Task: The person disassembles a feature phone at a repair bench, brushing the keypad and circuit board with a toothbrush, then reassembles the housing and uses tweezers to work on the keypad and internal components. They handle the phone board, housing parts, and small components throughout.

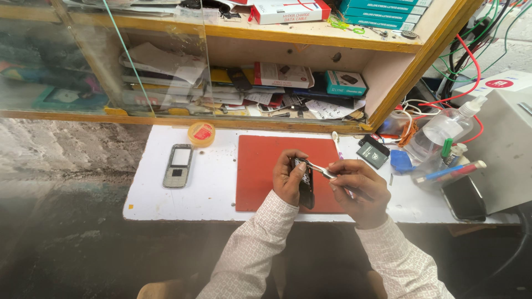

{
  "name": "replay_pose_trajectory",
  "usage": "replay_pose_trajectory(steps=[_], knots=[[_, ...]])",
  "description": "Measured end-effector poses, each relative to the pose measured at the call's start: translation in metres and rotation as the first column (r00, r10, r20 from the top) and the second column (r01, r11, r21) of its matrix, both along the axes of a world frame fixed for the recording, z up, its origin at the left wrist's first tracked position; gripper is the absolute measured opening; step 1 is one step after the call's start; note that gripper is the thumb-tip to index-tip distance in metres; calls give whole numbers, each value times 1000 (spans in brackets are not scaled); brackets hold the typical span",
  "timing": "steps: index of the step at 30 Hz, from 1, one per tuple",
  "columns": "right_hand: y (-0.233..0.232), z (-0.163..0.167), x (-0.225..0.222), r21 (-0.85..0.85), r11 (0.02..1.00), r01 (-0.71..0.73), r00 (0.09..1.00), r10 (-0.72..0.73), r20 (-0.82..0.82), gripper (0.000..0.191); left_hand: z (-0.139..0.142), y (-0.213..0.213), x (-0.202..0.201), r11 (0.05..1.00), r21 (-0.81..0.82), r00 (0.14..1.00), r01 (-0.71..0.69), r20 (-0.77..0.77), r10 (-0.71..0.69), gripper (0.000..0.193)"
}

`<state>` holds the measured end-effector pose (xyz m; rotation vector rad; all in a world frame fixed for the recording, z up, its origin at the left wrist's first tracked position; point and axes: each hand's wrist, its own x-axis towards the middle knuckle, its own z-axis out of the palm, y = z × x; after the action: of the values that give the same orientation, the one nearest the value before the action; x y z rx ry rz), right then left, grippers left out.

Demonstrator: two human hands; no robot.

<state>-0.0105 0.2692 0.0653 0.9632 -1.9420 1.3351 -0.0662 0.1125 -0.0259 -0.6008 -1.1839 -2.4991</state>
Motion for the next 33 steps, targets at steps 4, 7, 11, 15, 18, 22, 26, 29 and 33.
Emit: replay_pose_trajectory(steps=[4,7,11,15,18,22,26,29,33], knots=[[2,0,0,18,1000,18,1000,-17,-5,19,-1,1,-1,1000,7,1000,6,3,-6,16],[3,-1,1,-9,1000,-1,1000,1,10,19,0,3,-1,1000,12,1000,9,0,-9,16],[4,0,3,-23,1000,-21,999,22,41,19,1,2,0,1000,11,1000,18,13,-18,16],[7,1,6,-1,1000,-6,1000,6,12,18,1,2,0,1000,10,1000,1,12,-1,16],[8,2,10,11,1000,27,999,-27,-26,17,2,1,0,1000,16,1000,4,14,-4,16],[13,2,16,-32,999,39,999,-39,14,17,4,0,3,1000,16,999,15,32,-16,18],[18,-1,22,-67,994,92,993,-87,74,16,7,-1,6,999,8,999,32,35,-32,20],[19,-9,24,-124,987,106,990,-94,104,16,10,-2,8,1000,-16,999,21,51,-20,21],[11,-24,23,-356,934,30,982,40,187,16,14,-3,7,999,27,998,20,61,-21,24]])
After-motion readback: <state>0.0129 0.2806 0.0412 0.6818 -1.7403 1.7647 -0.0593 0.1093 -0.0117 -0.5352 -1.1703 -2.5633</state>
